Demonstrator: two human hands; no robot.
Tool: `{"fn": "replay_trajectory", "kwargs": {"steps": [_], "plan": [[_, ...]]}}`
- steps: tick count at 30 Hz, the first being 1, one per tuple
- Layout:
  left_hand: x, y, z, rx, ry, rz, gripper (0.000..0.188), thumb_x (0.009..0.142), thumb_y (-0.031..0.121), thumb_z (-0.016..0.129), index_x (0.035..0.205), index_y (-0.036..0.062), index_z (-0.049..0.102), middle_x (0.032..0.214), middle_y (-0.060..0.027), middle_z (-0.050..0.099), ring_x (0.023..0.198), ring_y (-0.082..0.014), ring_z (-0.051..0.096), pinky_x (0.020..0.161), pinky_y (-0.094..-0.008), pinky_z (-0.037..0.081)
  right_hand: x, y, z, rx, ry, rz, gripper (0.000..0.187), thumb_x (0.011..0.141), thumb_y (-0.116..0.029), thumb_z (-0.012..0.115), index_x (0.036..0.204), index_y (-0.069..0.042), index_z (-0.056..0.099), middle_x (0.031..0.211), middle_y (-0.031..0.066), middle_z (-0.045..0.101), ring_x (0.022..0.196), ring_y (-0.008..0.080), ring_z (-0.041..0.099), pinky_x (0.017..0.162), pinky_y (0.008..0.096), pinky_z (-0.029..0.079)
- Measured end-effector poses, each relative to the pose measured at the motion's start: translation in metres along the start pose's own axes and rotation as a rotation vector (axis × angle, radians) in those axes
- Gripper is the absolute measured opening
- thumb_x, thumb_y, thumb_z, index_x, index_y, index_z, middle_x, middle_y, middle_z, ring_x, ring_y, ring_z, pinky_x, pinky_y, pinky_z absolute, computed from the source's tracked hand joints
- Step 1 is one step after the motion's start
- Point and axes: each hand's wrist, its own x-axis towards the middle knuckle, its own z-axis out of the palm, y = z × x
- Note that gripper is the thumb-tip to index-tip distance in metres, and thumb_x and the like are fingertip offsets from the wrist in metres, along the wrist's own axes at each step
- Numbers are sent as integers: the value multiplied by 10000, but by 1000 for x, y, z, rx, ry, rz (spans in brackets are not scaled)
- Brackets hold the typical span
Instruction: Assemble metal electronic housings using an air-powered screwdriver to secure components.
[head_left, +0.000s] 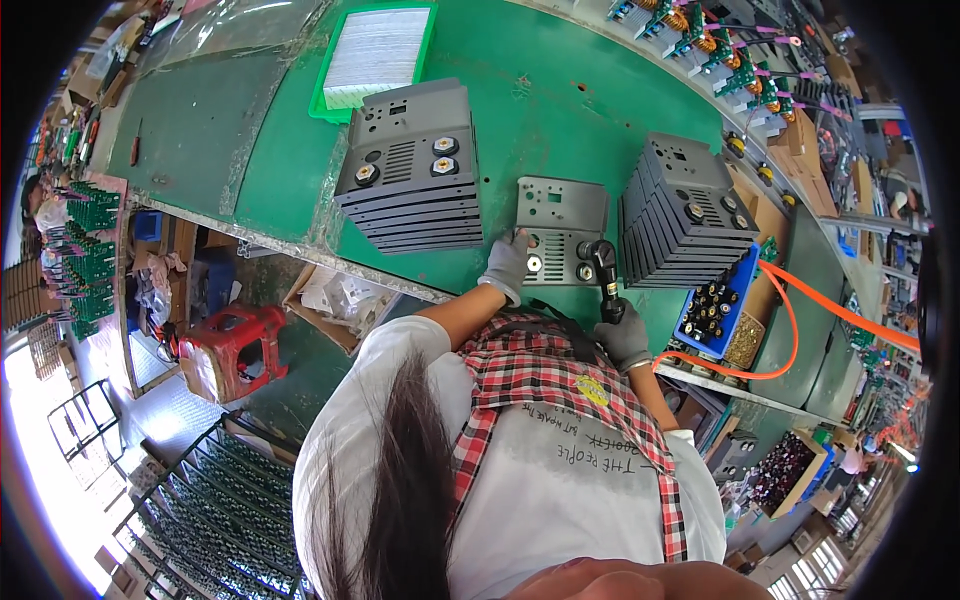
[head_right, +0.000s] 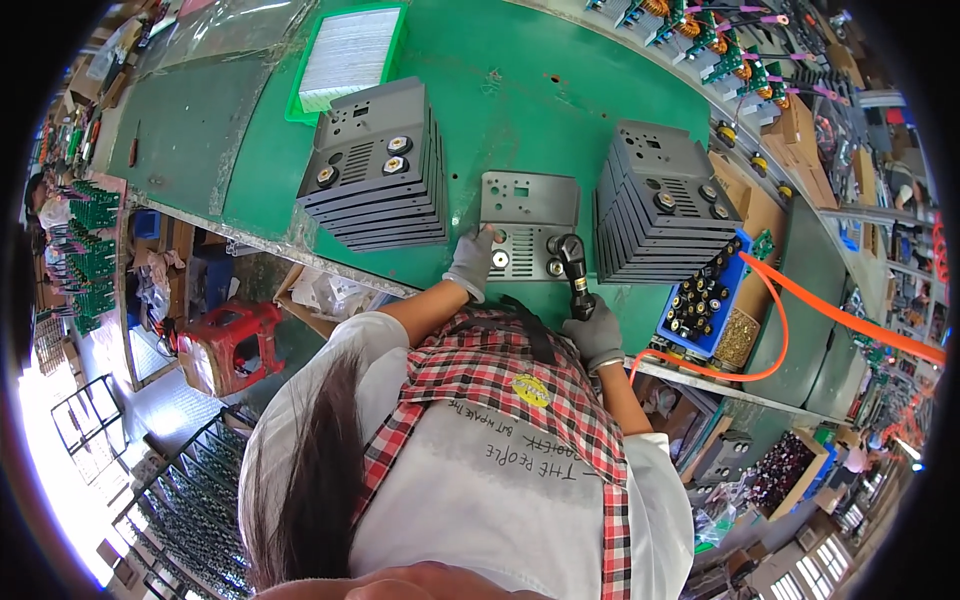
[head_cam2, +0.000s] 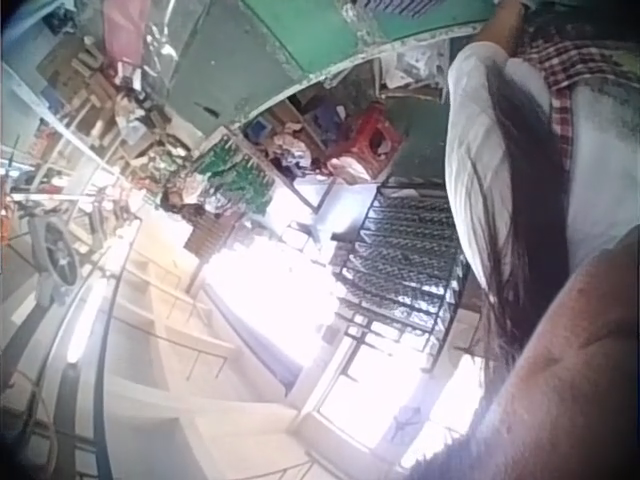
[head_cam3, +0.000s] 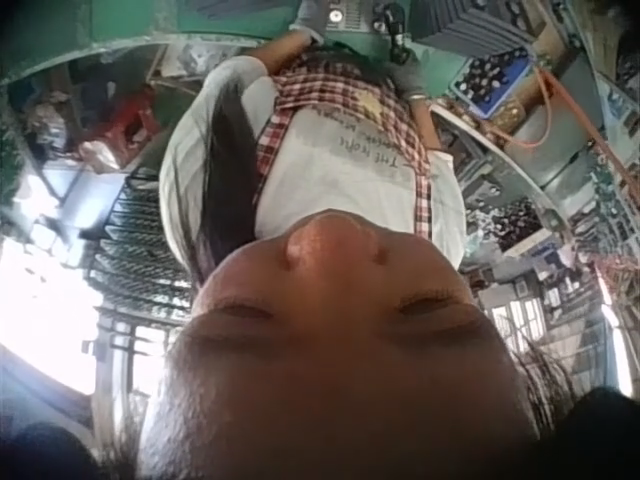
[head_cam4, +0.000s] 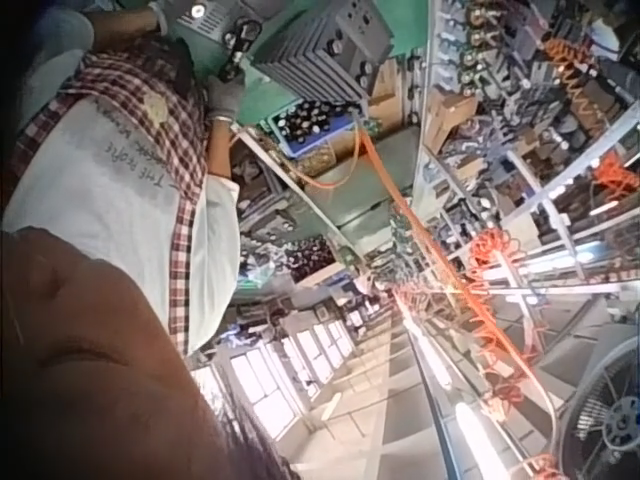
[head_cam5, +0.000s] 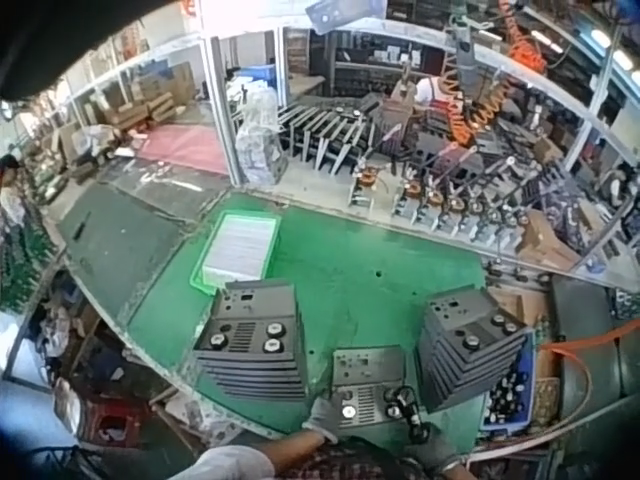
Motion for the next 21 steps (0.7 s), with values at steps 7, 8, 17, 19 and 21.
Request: {"fn": "replay_trajectory", "kwargs": {"steps": [7,8,17,19,21], "plan": [[7,-7,4,12,46,10,318,848,327,451,745,60,590,622,-109,554,591,-259,529,578,-344,405,-11,15,2,-40,-11,3,478,558,-219,613,997,-55,519,801,159,593,755,334,573,667,390,454],[6,-3,5,36,39,-31,316,844,329,460,742,59,589,626,-109,557,595,-259,533,580,-346,407,-9,17,2,-42,-12,1,478,558,-219,613,997,-55,519,801,159,593,755,334,573,667,390,454],[-1,3,6,-30,70,-91,268,837,290,484,728,59,567,604,-53,526,521,-173,459,511,-296,366,-14,13,4,-34,-9,15,476,553,-217,620,979,-29,521,794,164,591,748,326,577,660,392,454],[-2,5,5,-11,32,-141,267,842,280,481,730,53,567,645,-76,561,584,-223,515,573,-324,404,-15,17,7,-42,9,0,471,558,-219,621,976,-27,520,792,165,591,746,333,573,660,392,451],[-4,5,7,-94,42,-109,252,850,271,468,746,59,557,640,-56,549,562,-190,489,554,-311,392,-14,17,9,-43,28,-1,461,561,-218,619,968,-25,519,792,168,590,749,337,571,661,394,449]]}}
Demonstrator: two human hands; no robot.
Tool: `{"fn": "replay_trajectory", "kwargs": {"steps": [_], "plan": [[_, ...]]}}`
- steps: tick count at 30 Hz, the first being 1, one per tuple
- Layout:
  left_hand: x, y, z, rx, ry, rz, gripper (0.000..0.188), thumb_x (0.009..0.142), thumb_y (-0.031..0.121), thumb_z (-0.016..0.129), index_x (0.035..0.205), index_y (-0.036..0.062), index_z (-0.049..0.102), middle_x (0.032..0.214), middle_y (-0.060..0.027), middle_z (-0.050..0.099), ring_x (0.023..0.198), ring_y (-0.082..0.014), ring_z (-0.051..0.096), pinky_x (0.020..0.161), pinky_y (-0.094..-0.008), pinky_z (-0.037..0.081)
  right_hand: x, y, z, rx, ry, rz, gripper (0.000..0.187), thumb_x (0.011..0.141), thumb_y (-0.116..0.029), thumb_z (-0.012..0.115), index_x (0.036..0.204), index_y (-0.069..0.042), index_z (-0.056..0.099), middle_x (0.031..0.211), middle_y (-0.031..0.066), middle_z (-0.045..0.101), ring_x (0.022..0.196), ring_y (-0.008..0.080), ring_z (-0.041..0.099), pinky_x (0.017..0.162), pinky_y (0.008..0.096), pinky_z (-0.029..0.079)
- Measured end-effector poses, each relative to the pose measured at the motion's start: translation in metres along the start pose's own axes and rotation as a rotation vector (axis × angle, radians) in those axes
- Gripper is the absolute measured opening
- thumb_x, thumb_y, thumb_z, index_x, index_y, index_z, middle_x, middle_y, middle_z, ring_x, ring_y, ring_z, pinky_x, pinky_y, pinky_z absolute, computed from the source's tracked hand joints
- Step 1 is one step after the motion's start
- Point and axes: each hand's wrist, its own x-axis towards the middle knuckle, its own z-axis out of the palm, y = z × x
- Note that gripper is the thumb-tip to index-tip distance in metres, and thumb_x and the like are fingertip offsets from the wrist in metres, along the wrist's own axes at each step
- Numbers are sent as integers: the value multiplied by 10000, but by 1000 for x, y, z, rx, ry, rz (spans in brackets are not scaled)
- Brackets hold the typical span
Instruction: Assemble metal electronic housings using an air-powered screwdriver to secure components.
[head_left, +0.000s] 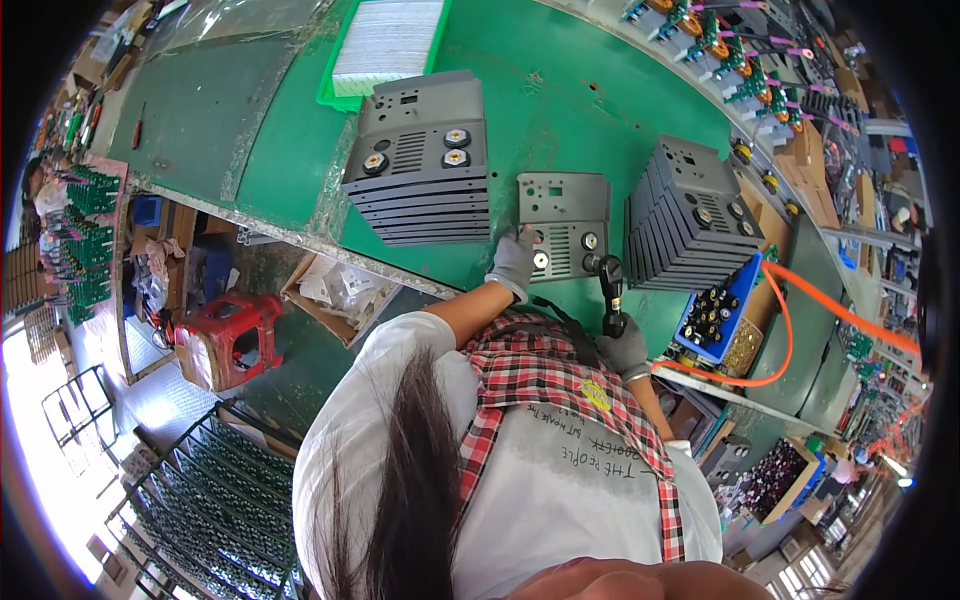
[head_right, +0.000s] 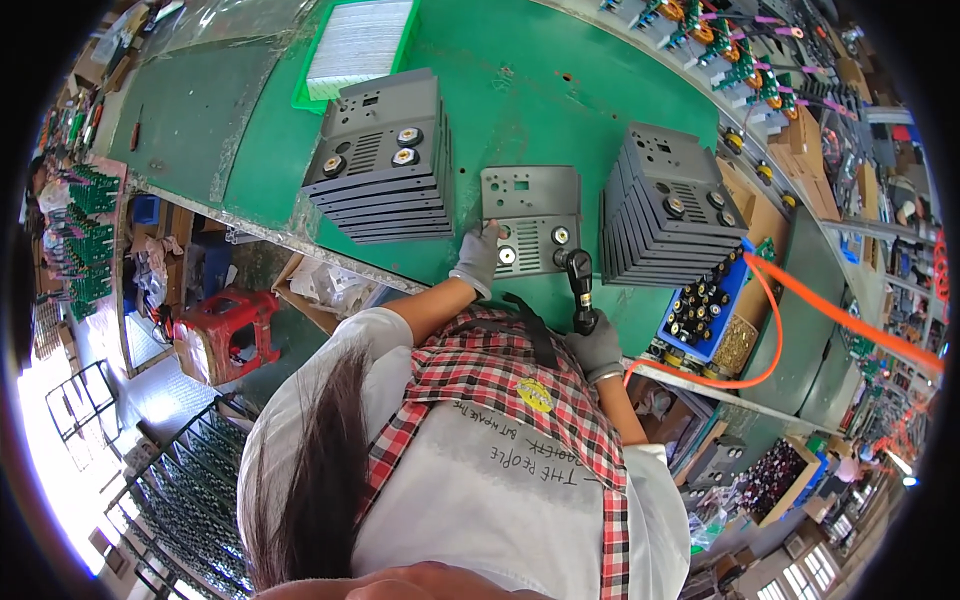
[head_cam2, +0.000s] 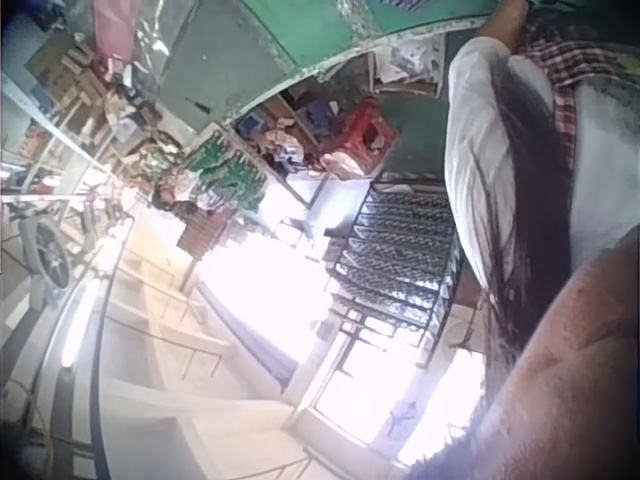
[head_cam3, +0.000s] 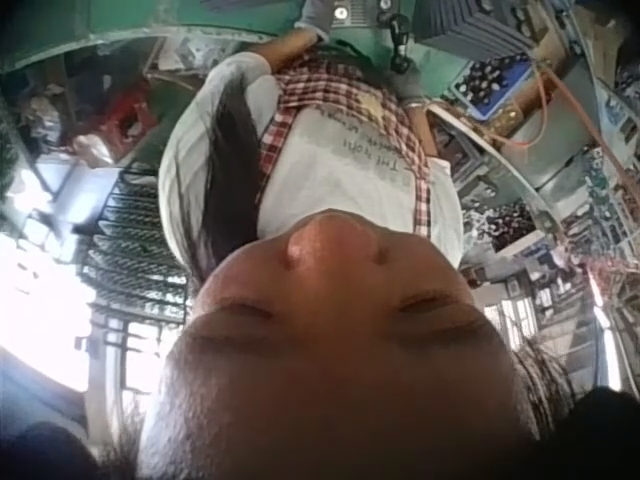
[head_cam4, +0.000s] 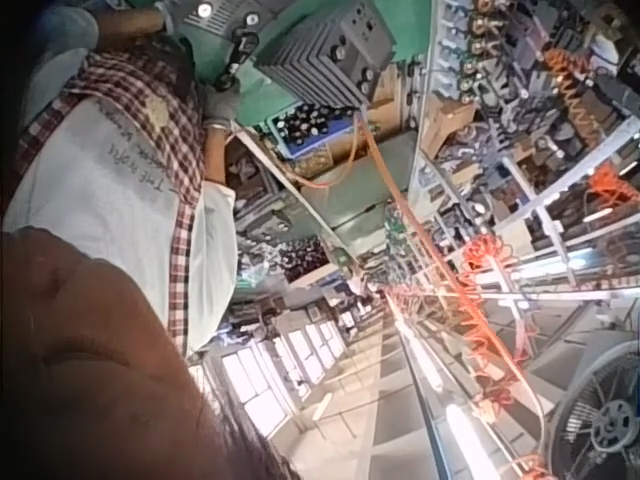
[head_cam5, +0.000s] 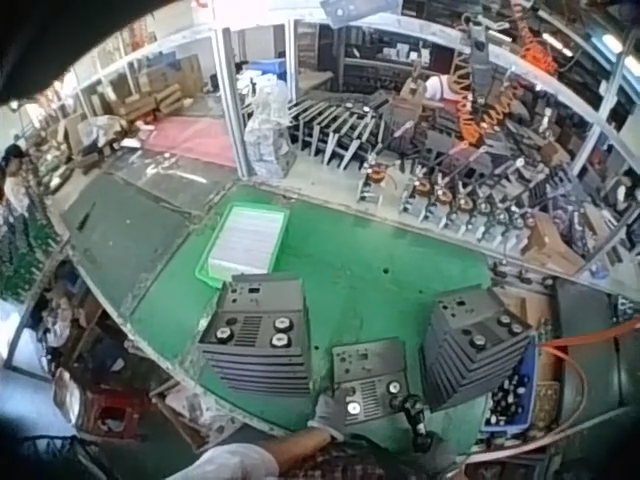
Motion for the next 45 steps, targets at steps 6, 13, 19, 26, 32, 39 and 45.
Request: {"fn": "replay_trajectory", "kwargs": {"steps": [6,13,19,26,32,39,45], "plan": [[-3,4,-4,-25,47,127,282,855,291,463,744,44,545,607,-32,514,505,-140,404,506,-283,350,9,-10,-3,39,-62,45,414,572,-225,608,923,-25,519,790,184,581,764,348,564,672,398,441],[-7,8,0,-11,81,82,323,860,332,446,752,44,546,575,-34,486,486,-144,405,488,-288,339,11,-6,2,52,-27,11,410,570,-215,614,917,-19,519,730,156,562,675,308,554,624,376,437],[0,0,0,12,102,101,330,859,334,438,744,48,557,577,-36,482,513,-145,414,501,-295,344,12,-5,1,54,-34,47,446,562,-219,630,945,-17,523,749,152,574,695,296,567,638,375,442],[5,6,6,-10,78,78,330,854,320,447,729,36,559,601,-42,503,534,-147,423,526,-289,353,13,-23,-21,-35,-102,-53,502,559,-232,652,997,-32,513,805,175,589,748,329,580,679,379,458],[17,-16,15,-236,37,42,237,864,241,449,790,29,524,666,-15,510,591,-95,448,551,-236,368,12,-62,-8,-204,-200,-146,491,637,-213,596,1090,-75,467,860,216,583,807,380,561,695,436,450],[9,0,16,11,80,4,344,858,356,429,796,45,562,656,-95,579,559,-225,546,563,-331,435,17,-64,-8,-247,-216,-140,469,645,-241,618,1057,-70,473,860,205,589,828,371,561,711,425,451],[19,-18,18,3,130,113,338,856,346,429,751,53,560,675,-129,587,620,-281,577,593,-364,440,22,-52,3,-191,-181,-192,395,676,-241,592,1012,-56,495,811,208,591,790,377,566,680,428,454]]}}
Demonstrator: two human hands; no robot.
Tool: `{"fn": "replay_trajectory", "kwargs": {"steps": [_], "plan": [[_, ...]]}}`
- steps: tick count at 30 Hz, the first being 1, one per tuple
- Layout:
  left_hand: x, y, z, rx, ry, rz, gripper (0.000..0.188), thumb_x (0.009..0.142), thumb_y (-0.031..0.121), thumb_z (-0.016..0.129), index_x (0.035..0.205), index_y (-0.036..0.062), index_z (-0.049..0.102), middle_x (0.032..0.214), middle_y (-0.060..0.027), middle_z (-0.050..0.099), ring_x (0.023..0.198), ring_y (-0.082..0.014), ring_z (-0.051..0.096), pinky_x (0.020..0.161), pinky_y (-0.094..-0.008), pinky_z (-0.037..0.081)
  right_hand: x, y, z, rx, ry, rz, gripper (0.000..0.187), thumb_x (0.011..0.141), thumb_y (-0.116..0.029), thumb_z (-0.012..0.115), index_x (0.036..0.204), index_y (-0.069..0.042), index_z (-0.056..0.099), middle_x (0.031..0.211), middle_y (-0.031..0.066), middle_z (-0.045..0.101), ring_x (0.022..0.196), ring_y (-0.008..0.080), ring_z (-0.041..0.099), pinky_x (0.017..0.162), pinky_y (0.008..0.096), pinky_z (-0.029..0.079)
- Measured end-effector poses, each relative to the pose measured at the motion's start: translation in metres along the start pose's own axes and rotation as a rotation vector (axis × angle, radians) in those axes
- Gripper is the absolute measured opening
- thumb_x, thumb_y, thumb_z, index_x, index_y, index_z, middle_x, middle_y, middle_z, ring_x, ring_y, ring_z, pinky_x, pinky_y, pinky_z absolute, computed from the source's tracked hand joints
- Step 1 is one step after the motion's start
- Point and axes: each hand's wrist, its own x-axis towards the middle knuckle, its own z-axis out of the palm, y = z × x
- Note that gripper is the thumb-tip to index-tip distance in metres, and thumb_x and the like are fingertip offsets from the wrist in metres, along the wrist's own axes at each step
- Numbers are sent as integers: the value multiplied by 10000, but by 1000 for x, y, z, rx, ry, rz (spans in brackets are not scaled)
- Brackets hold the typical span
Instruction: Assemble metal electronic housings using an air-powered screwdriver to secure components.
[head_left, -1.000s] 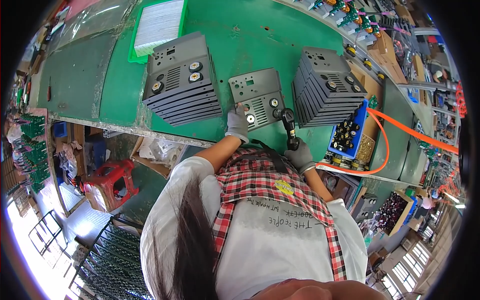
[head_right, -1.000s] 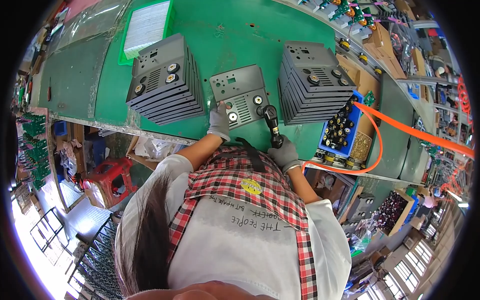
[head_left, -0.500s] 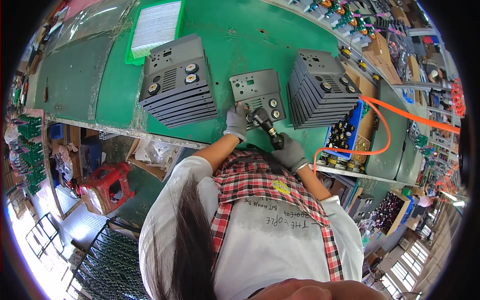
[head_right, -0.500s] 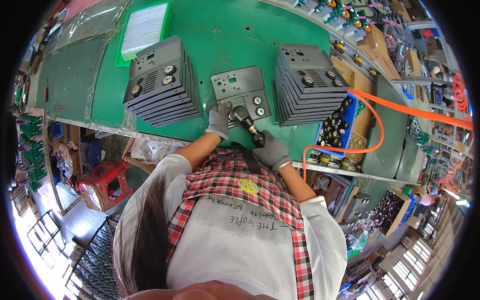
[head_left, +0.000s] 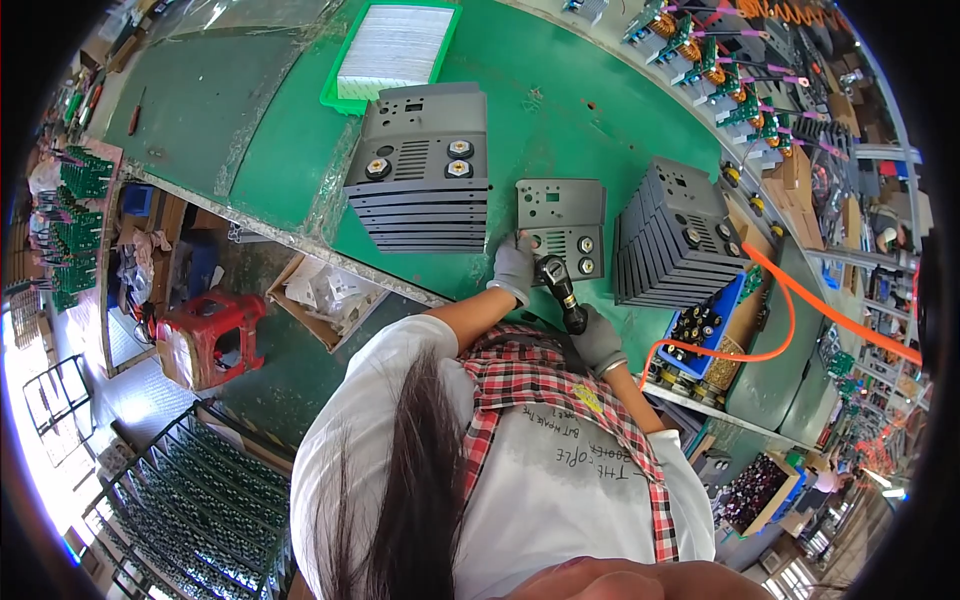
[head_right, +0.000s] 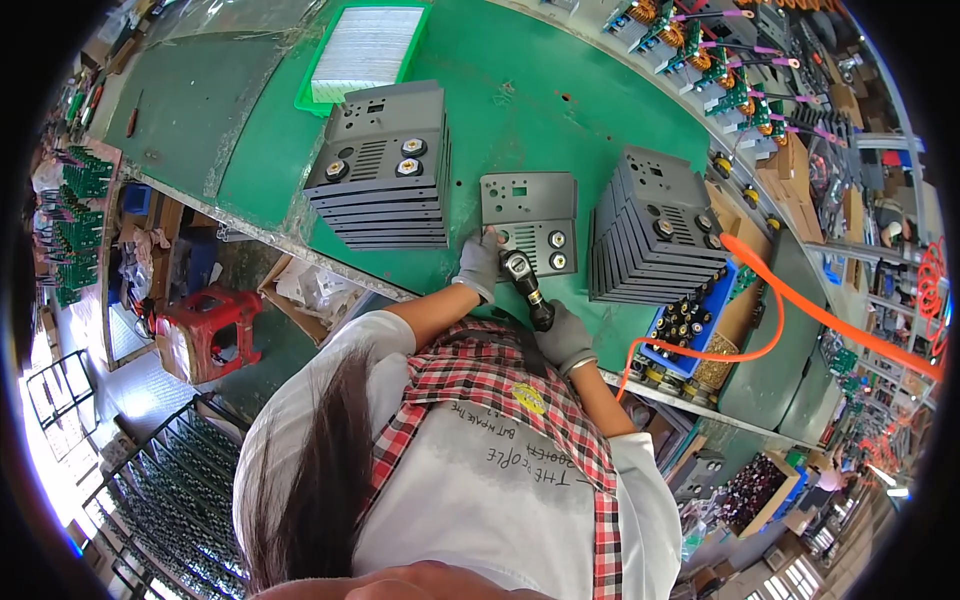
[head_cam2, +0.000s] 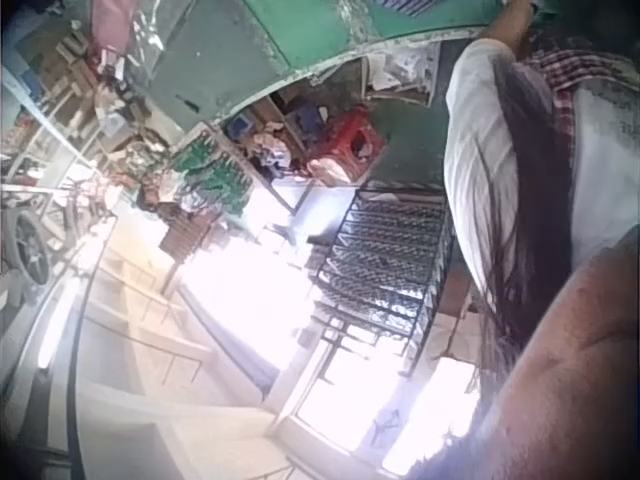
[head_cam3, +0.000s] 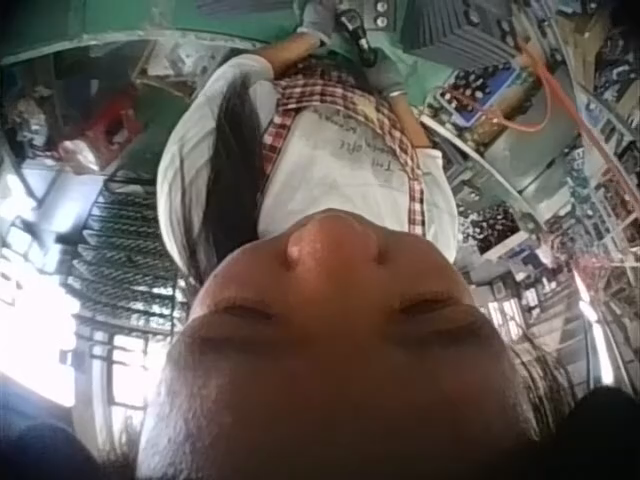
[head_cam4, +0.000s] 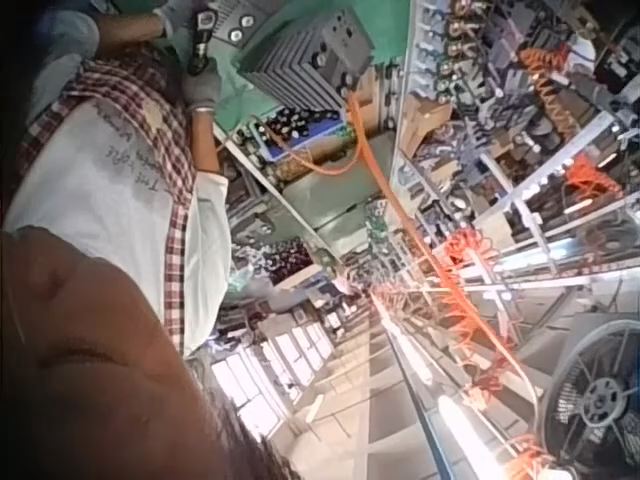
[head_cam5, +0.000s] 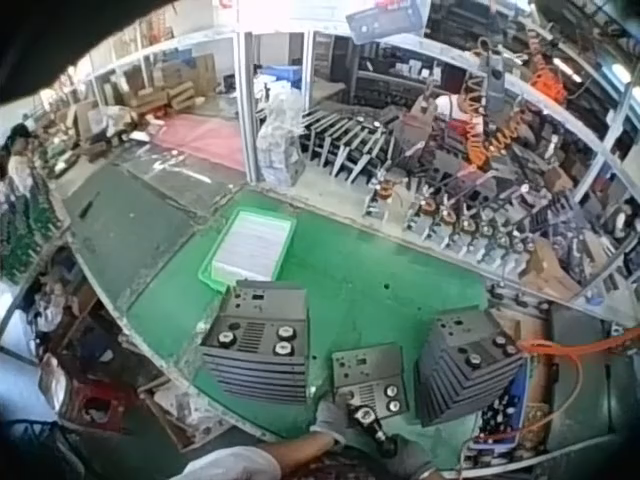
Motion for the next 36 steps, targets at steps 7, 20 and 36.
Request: {"fn": "replay_trajectory", "kwargs": {"steps": [7,20,36], "plan": [[0,4,3,-22,-7,-92,318,851,321,428,759,45,559,681,-136,579,666,-303,572,623,-365,436,-1,-1,0,9,-17,-13,359,690,-246,578,982,-49,508,835,214,585,808,379,560,698,428,446],[-42,97,-54,781,-294,459,321,813,295,485,934,-2,464,788,-165,577,718,-357,568,641,-414,472,-41,-19,-73,200,102,-62,479,552,-190,652,982,-40,505,749,163,566,704,317,560,639,372,439],[52,260,-221,1656,-263,418,354,773,346,490,940,54,597,971,-170,576,911,-291,553,778,-362,445,-57,-71,-82,798,126,-130,391,560,18,593,931,-16,475,636,7,429,500,97,436,445,250,391]]}}
